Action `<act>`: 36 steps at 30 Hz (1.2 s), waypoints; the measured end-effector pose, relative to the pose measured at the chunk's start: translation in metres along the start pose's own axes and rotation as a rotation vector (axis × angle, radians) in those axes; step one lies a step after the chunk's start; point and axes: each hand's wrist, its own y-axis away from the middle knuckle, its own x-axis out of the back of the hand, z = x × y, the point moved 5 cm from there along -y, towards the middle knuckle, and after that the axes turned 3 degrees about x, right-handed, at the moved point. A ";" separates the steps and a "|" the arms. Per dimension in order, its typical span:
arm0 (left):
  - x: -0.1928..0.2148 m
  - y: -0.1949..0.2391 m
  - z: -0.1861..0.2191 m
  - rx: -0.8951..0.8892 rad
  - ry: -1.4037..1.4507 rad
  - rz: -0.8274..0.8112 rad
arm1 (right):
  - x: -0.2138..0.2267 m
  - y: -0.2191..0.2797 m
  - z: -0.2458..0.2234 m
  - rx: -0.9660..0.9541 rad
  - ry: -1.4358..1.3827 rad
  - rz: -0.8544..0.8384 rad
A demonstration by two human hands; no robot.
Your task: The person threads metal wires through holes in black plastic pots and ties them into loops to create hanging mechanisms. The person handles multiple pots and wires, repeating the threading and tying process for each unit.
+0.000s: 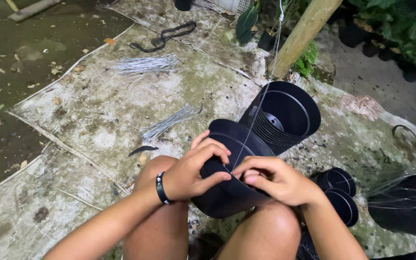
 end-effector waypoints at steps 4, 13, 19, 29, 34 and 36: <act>-0.002 0.010 0.005 -0.014 -0.014 0.020 | -0.011 -0.010 0.011 -0.177 -0.227 -0.036; 0.002 0.012 0.014 0.013 -0.027 0.010 | -0.022 -0.012 0.009 -0.121 -0.397 -0.103; 0.007 0.000 0.027 -0.034 -0.009 0.072 | -0.031 -0.009 0.013 -0.202 -0.270 -0.067; -0.006 0.000 0.042 -0.239 -0.057 0.151 | -0.035 -0.007 -0.001 -0.156 -0.179 -0.141; -0.013 -0.001 0.044 -0.346 -0.120 0.216 | -0.039 -0.007 -0.004 -0.119 -0.105 -0.111; -0.014 -0.002 0.042 -0.368 -0.118 0.194 | -0.040 -0.008 -0.001 -0.114 -0.153 -0.097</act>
